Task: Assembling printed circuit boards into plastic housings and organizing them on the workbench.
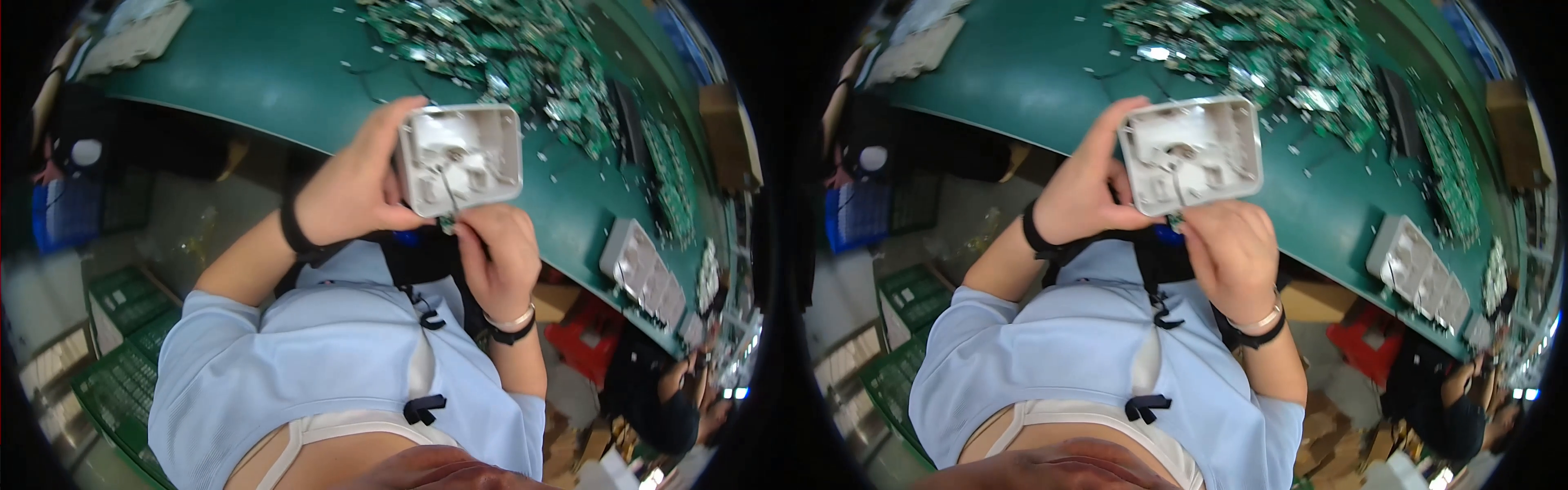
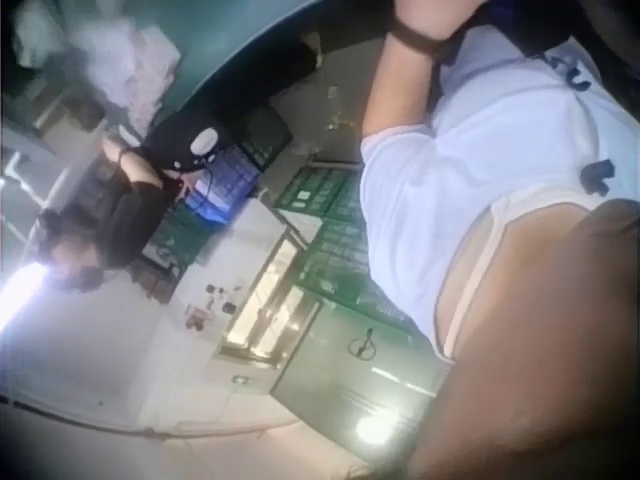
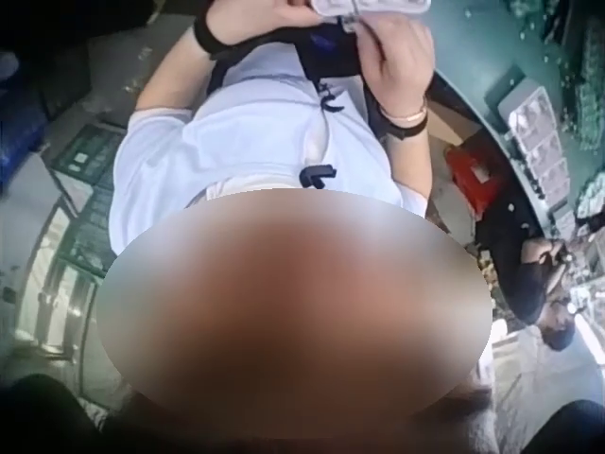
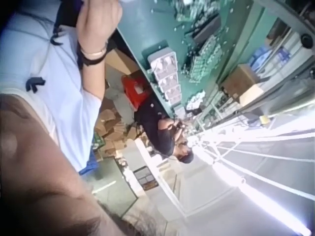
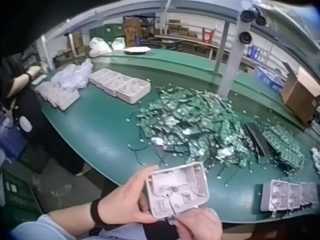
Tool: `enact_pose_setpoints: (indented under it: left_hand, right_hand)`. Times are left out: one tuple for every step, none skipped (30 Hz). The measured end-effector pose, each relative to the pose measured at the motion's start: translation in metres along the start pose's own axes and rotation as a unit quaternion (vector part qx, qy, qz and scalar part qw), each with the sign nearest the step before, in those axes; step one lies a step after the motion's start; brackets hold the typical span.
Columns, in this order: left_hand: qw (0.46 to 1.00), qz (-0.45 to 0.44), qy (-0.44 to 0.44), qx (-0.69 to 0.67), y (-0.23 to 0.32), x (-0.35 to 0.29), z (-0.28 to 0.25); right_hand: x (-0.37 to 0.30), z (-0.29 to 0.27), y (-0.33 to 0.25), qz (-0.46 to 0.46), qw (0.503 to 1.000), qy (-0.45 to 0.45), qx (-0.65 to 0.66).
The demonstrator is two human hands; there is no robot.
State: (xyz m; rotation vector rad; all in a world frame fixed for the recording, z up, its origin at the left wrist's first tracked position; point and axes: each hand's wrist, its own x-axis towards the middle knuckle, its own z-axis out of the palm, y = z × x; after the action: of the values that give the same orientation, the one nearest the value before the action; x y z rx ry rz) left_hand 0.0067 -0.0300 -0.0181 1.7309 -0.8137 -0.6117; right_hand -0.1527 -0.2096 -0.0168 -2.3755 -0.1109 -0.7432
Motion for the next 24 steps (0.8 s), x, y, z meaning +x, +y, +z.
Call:
enact_pose_setpoints:
  left_hand:
    - [1.000, 0.023, -0.016, -0.013, -0.004, 0.002, 0.001]
    - [0.998, 0.047, -0.034, -0.025, -0.008, 0.004, 0.001]
    - [0.999, 0.047, -0.017, -0.011, -0.010, 0.004, 0.002]
    - [0.998, 0.069, -0.012, 0.002, -0.012, 0.004, 0.003]
    - [0.996, 0.091, -0.012, 0.010, -0.013, 0.002, 0.005]
    - [0.996, 0.092, -0.001, 0.018, -0.013, 0.001, 0.004]
    - [0.995, 0.094, -0.003, 0.020, -0.012, 0.001, 0.002]
    - [0.995, 0.097, -0.010, 0.019, -0.011, 0.001, 0.001]
    - [0.995, 0.100, -0.017, 0.018, -0.010, 0.001, 0.000]
    - [0.994, 0.102, -0.012, 0.022, -0.010, 0.000, -0.002]
    - [0.995, 0.097, -0.024, 0.011, -0.011, 0.000, -0.003]
    - [0.995, 0.092, -0.036, -0.001, -0.011, 0.000, -0.005]
    - [0.995, 0.087, -0.052, -0.016, -0.010, 0.002, -0.004]
    - [0.994, 0.091, -0.053, -0.015, -0.009, 0.002, -0.005]
    - [0.995, 0.081, -0.061, -0.025, -0.008, 0.000, -0.007]
    - [0.995, 0.070, -0.068, -0.034, -0.007, -0.002, -0.009]
    - [0.994, 0.059, -0.076, -0.044, -0.006, -0.003, -0.012]
    - [0.994, 0.061, -0.081, -0.042, -0.003, -0.003, -0.020]
    - [0.993, 0.065, -0.094, -0.019, 0.002, 0.001, -0.031]
    - [0.992, 0.068, -0.108, 0.003, 0.009, 0.007, -0.044]
    - [0.989, 0.073, -0.124, 0.024, 0.016, 0.015, -0.058]
    - [0.992, 0.080, -0.075, 0.059, 0.027, 0.026, -0.076]
    - [0.991, 0.090, -0.033, 0.090, 0.031, 0.043, -0.095]
    - [0.983, 0.144, 0.021, 0.108, 0.023, 0.065, -0.116]
  right_hand:
    - [0.001, 0.001, -0.001, -0.017, 1.000, 0.002, 0.016]
    - [0.001, 0.001, -0.002, 0.013, 1.000, 0.002, 0.016]
    - [0.002, 0.003, -0.003, 0.043, 0.999, 0.001, 0.015]
    - [0.005, 0.005, -0.006, 0.027, 0.999, 0.003, 0.028]
    - [0.007, 0.004, -0.009, 0.049, 0.999, -0.009, 0.016]
    - [0.010, 0.002, -0.012, 0.072, 0.997, -0.021, 0.003]
    - [0.014, 0.002, -0.013, 0.095, 0.995, -0.033, -0.012]
    - [0.018, 0.000, -0.014, 0.088, 0.996, -0.032, -0.010]
    - [0.022, -0.002, -0.013, 0.059, 0.996, -0.051, -0.030]
    - [0.026, -0.004, -0.012, 0.030, 0.996, -0.070, -0.051]
    - [0.030, -0.004, -0.011, 0.002, 0.993, -0.089, -0.072]
    - [0.032, -0.003, -0.011, -0.003, 0.994, -0.086, -0.072]
    - [0.033, -0.003, -0.009, -0.014, 0.992, -0.097, -0.083]
    - [0.033, -0.004, -0.009, -0.024, 0.989, -0.108, -0.094]
    - [0.033, -0.005, -0.008, -0.035, 0.987, -0.119, -0.105]
    - [0.032, -0.008, -0.008, -0.035, 0.987, -0.117, -0.108]
    - [0.032, -0.010, -0.009, -0.037, 0.985, -0.121, -0.116]
    - [0.029, -0.013, -0.010, -0.035, 0.984, -0.123, -0.123]
    - [0.027, -0.015, -0.010, -0.031, 0.983, -0.125, -0.132]
    - [0.023, -0.019, -0.010, -0.024, 0.983, -0.122, -0.139]
    - [0.017, -0.024, -0.009, -0.019, 0.983, -0.116, -0.144]
    - [0.011, -0.030, -0.010, -0.009, 0.982, -0.108, -0.152]
    - [0.003, -0.035, -0.012, 0.007, 0.981, -0.099, -0.165]
    - [-0.003, -0.040, -0.014, 0.030, 0.979, -0.092, -0.181]
